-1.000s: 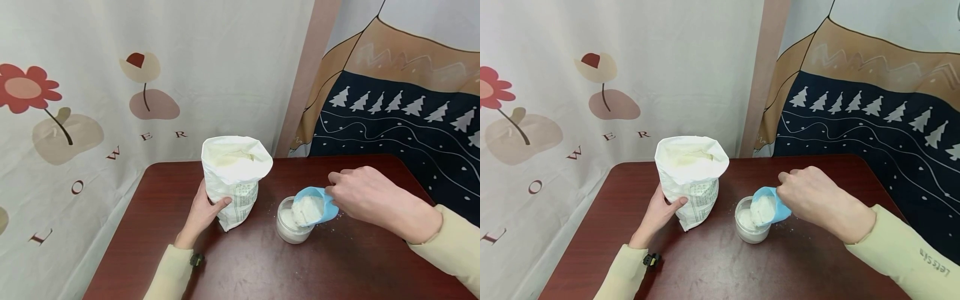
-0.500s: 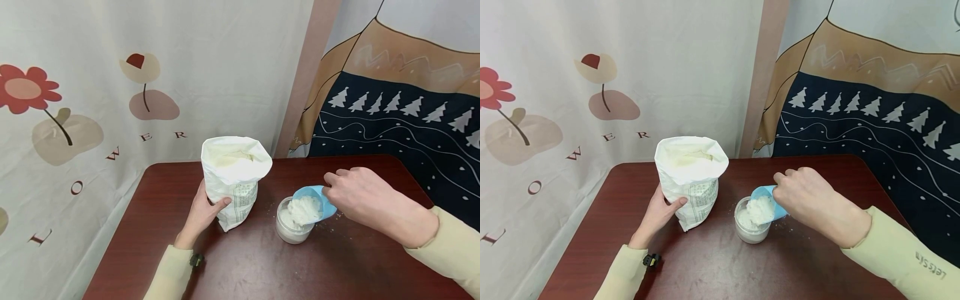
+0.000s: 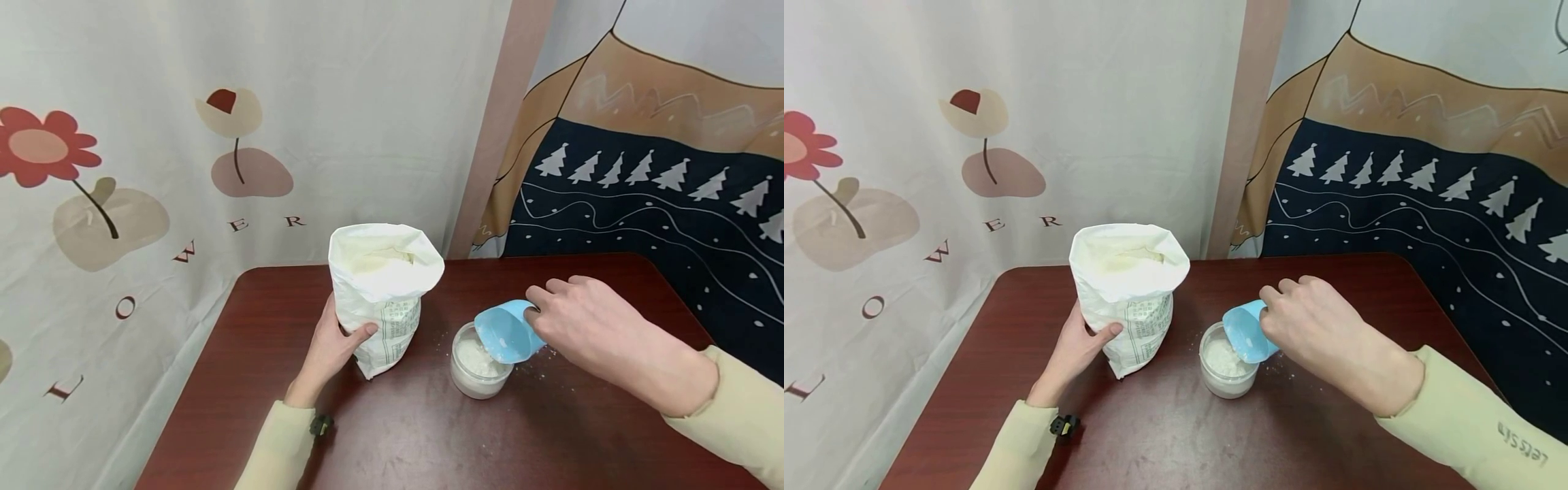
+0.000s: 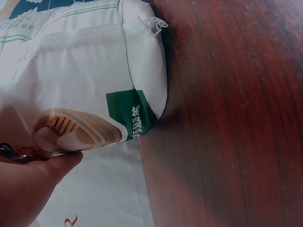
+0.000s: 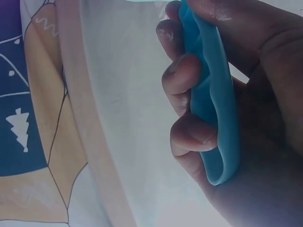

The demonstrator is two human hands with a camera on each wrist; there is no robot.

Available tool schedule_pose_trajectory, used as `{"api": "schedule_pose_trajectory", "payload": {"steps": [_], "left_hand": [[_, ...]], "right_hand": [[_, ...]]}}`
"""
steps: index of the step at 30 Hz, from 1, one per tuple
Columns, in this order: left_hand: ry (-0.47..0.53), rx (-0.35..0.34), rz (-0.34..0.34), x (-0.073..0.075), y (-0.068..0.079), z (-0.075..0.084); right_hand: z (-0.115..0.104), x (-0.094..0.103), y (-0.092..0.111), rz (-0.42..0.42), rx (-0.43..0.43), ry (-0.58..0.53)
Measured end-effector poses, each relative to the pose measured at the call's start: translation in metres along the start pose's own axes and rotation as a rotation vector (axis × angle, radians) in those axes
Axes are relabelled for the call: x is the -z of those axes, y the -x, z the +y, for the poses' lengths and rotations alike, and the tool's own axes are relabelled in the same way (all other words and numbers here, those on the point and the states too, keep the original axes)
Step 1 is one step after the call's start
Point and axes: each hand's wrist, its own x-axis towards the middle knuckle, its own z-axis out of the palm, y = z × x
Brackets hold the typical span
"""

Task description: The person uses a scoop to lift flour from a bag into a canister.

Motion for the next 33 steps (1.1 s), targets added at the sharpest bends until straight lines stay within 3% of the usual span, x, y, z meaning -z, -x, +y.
{"api": "schedule_pose_trajectory", "payload": {"steps": [18, 27, 33], "left_hand": [[0.006, 0.010, 0.001, 0.000, 0.001, 0.001], [0.002, 0.006, 0.003, -0.001, 0.001, 0.000], [-0.005, 0.015, 0.003, -0.001, 0.000, 0.001]], "right_hand": [[0.000, 0.004, 0.003, 0.032, 0.008, -0.007], [0.009, -0.008, 0.016, 0.076, -0.017, -0.086], [0.021, -0.021, 0.033, 0.119, -0.073, -0.207]]}}
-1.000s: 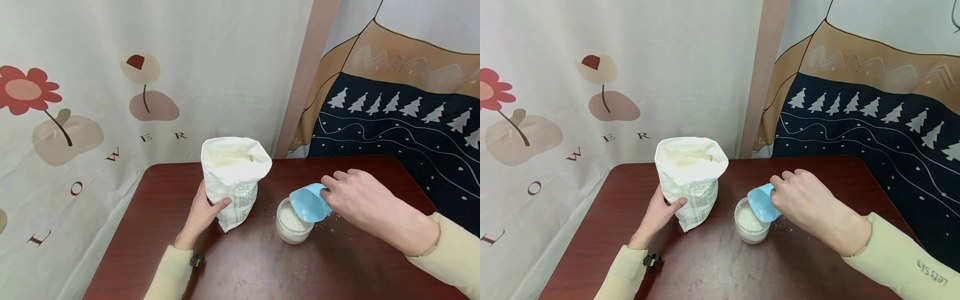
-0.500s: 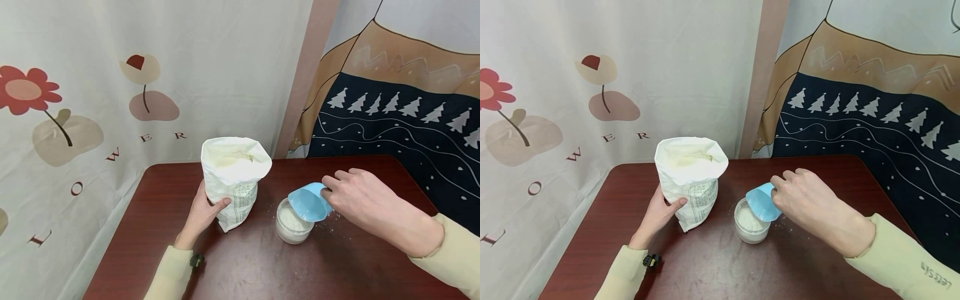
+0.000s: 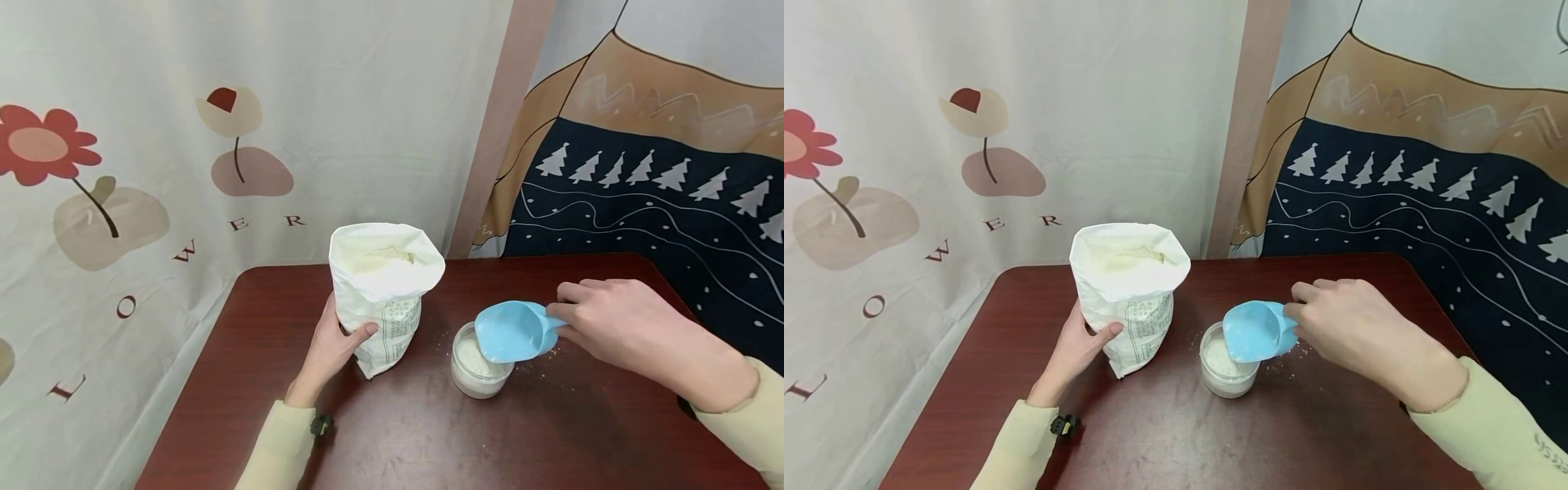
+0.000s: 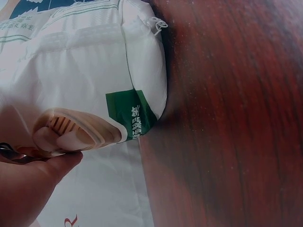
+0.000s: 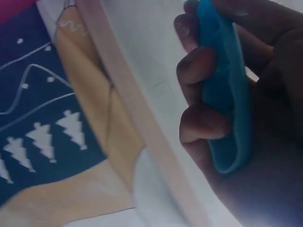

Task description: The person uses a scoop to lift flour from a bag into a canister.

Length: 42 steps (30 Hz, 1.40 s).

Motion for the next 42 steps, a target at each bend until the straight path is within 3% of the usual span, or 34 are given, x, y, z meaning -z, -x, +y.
{"api": "schedule_pose_trajectory", "payload": {"steps": [11, 16, 24, 31, 42], "left_hand": [[0.012, -0.008, 0.005, 0.000, -0.001, -0.002], [0.018, 0.000, 0.001, 0.000, -0.001, -0.001], [0.013, 0.004, 0.004, 0.000, 0.000, -0.001], [0.011, 0.003, 0.005, 0.000, 0.000, -0.001], [0.024, -0.011, 0.006, 0.000, 0.000, 0.000]], "right_hand": [[0.018, -0.014, 0.029, -0.103, -0.188, -0.282], [0.017, -0.019, 0.034, -0.137, -0.235, -0.312], [0.015, -0.027, 0.042, -0.121, -0.279, -0.333], [0.014, -0.033, 0.049, -0.160, -0.389, -0.378], [0.005, -0.049, 0.064, 0.008, -0.435, -0.413]]}}
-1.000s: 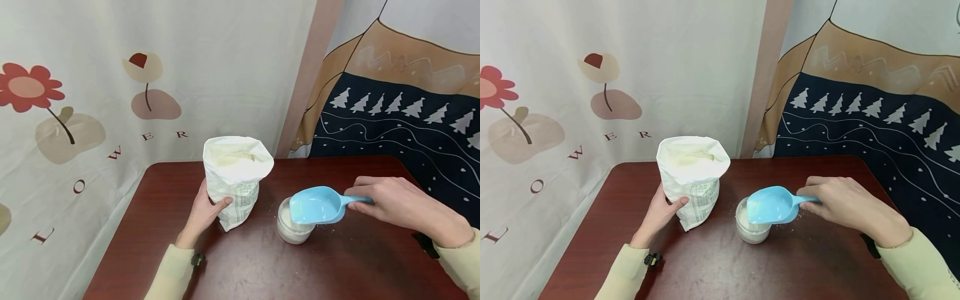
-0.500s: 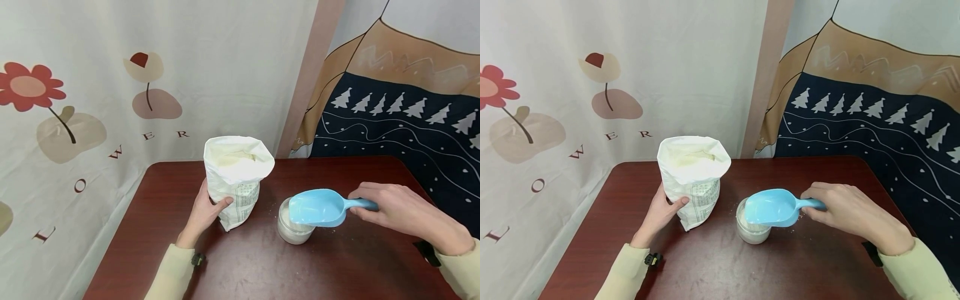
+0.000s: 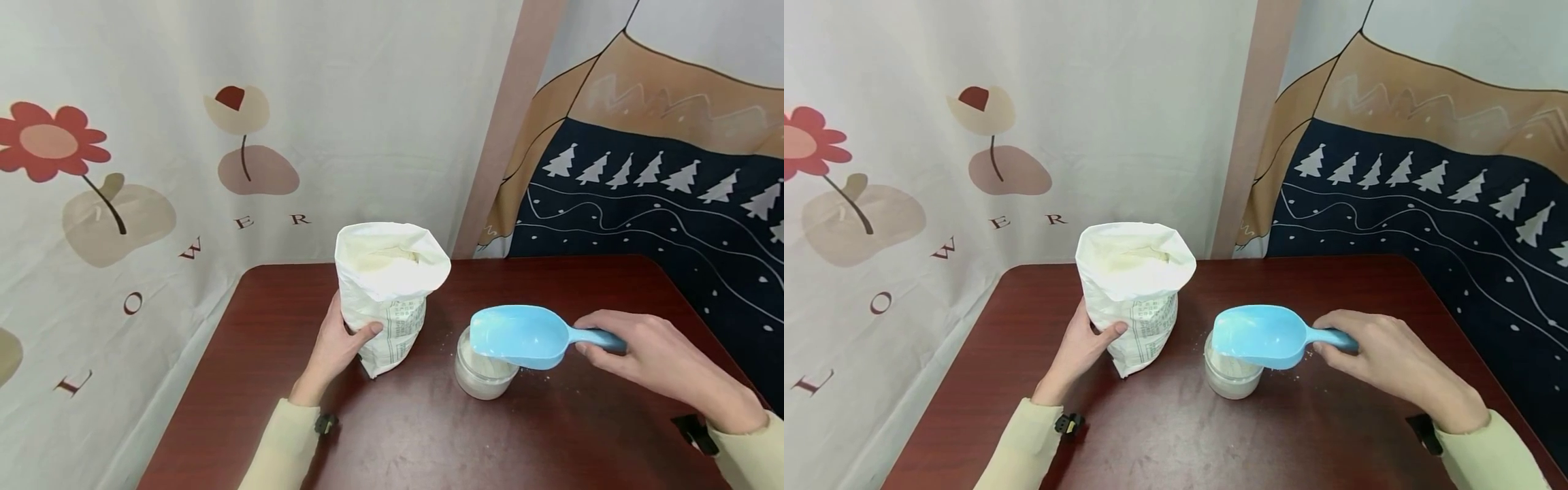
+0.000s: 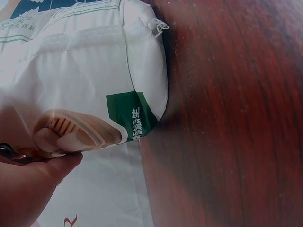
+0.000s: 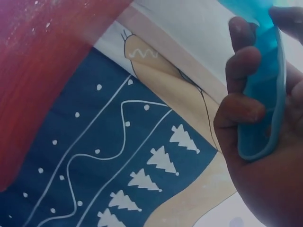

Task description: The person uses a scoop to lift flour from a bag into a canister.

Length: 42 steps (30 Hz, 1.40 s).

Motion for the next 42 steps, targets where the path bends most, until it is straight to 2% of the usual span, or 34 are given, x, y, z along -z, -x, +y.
{"api": "schedule_pose_trajectory", "payload": {"steps": [7, 12, 28, 37, 42], "left_hand": [[0.014, 0.006, -0.004, 0.000, -0.001, 0.000], [0.008, 0.010, -0.004, 0.000, 0.000, 0.000], [-0.018, 0.018, 0.001, 0.000, 0.000, 0.001], [-0.027, 0.031, 0.008, 0.000, 0.000, 0.001], [-0.031, 0.025, 0.005, 0.000, 0.000, -0.001]], "right_hand": [[0.002, -0.004, 0.001, 0.084, 0.013, -0.048], [0.001, -0.006, 0.000, 0.111, 0.021, -0.065], [-0.004, -0.009, -0.006, 0.129, -0.115, -0.129], [-0.012, -0.007, -0.022, 0.226, -0.085, -0.136], [-0.022, -0.002, -0.038, 0.244, -0.089, -0.141]]}}
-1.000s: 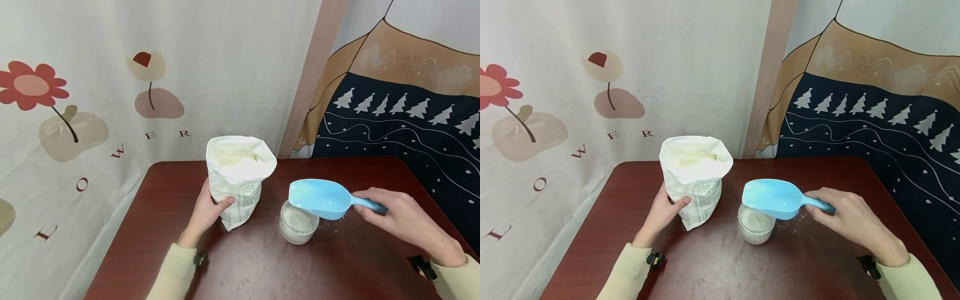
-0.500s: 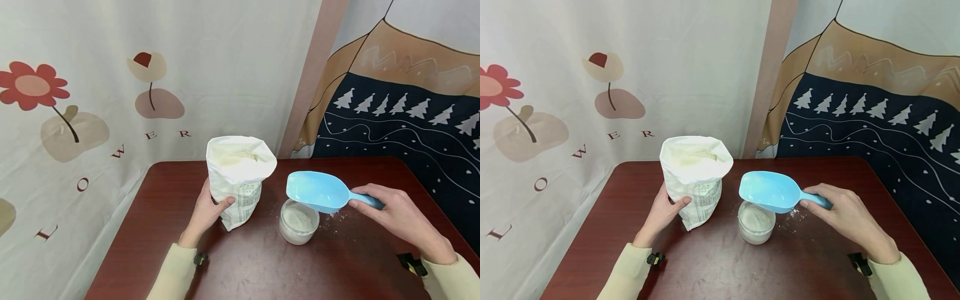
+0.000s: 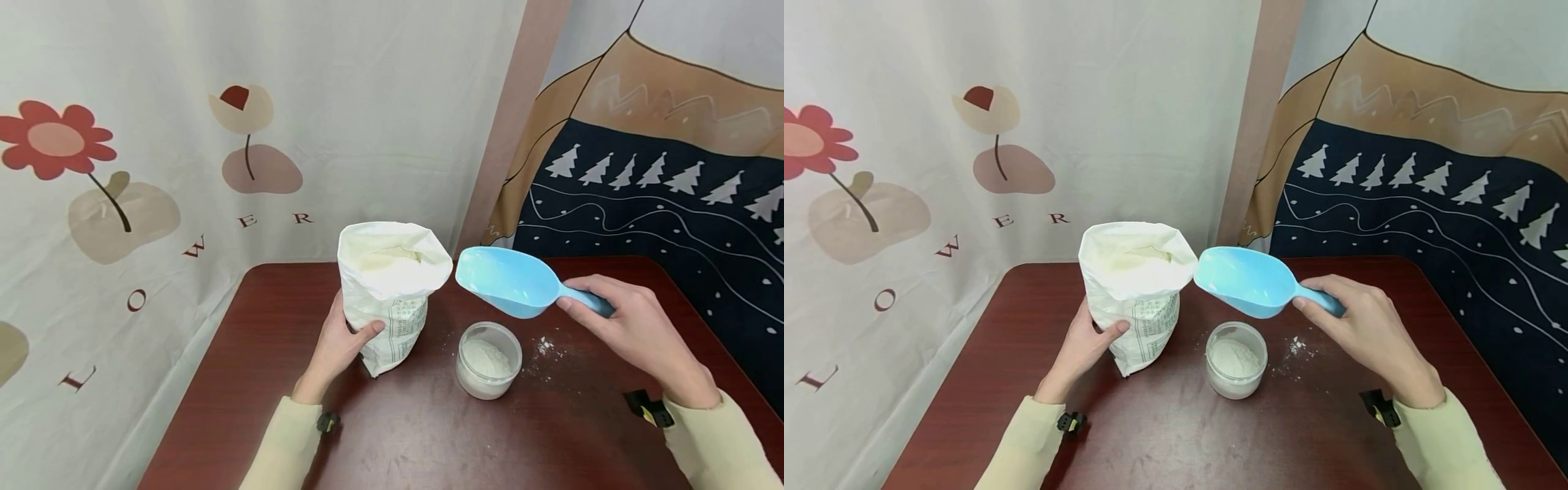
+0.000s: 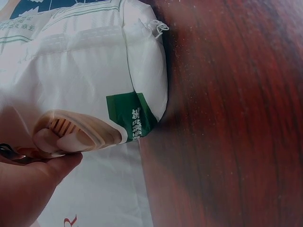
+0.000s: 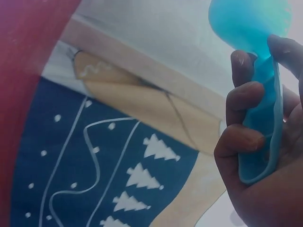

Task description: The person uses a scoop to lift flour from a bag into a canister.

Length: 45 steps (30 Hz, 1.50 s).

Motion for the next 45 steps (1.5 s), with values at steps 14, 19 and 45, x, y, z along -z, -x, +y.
{"api": "schedule_pose_trajectory", "payload": {"steps": [14, 19, 45], "left_hand": [[0.007, -0.021, -0.001, 0.000, -0.001, -0.001], [0.014, -0.017, 0.002, 0.000, -0.001, -0.001], [0.008, -0.008, 0.011, -0.001, 0.000, -0.002]], "right_hand": [[-0.037, -0.007, -0.053, 0.002, 0.110, 0.019], [-0.050, -0.008, -0.071, -0.027, 0.124, 0.030], [-0.111, -0.037, -0.124, -0.162, 0.389, 0.397]]}}
